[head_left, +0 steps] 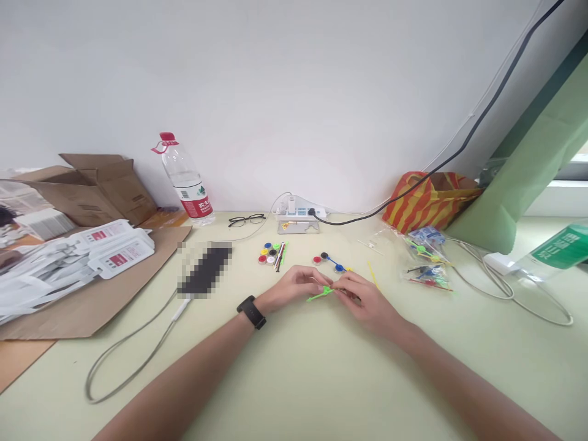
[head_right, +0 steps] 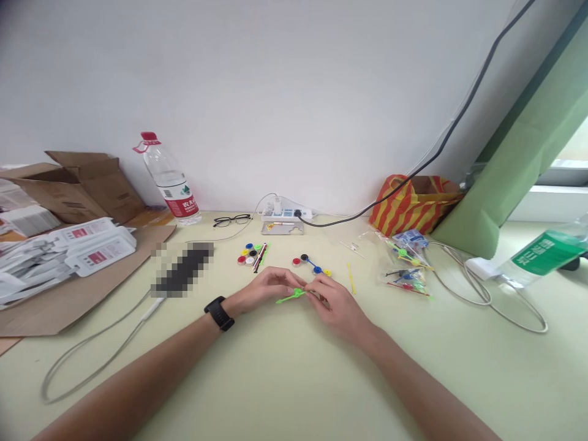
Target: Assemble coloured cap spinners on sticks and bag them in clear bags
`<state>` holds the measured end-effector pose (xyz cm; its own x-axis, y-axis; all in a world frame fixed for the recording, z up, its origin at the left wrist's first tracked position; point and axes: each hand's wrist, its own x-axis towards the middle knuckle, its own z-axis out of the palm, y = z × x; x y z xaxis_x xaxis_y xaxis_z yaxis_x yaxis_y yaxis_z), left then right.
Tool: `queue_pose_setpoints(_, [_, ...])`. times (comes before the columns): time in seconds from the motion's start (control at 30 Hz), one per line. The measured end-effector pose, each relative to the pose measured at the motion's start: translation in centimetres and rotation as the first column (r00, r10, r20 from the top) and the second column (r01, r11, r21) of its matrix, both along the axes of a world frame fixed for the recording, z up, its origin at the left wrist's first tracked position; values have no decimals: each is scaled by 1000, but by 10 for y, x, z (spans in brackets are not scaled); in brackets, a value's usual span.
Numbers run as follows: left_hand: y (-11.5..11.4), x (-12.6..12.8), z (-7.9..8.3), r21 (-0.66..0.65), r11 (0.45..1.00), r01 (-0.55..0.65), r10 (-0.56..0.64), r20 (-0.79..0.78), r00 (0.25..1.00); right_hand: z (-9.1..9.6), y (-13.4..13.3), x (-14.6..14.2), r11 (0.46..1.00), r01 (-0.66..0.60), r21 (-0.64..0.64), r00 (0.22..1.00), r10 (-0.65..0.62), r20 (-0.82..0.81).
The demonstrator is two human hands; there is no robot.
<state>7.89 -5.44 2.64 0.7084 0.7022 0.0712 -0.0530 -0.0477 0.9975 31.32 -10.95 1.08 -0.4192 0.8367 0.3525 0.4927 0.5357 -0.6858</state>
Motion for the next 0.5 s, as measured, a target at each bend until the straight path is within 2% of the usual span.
queue_pose_setpoints(0.17, [7,-9,3,-125,991,57,-56,11,998,5,-1,-1,997,-18,77,1000,17,16])
queue_pose_setpoints(0.33, [7,-9,2,-177,983,44,-38,35,999,8,-2,-1,988,69,141,997,-64,-39])
queue_pose_setpoints(0.43, [8,-9,0,-202,979,10,-6,18,1000,9,-3,1,985,117,128,990,-105,-95])
queue_pose_setpoints(0.5, [8,-9,-1,-212,977,-3,7,17,1000,8,-5,1,991,110,72,986,-99,-137])
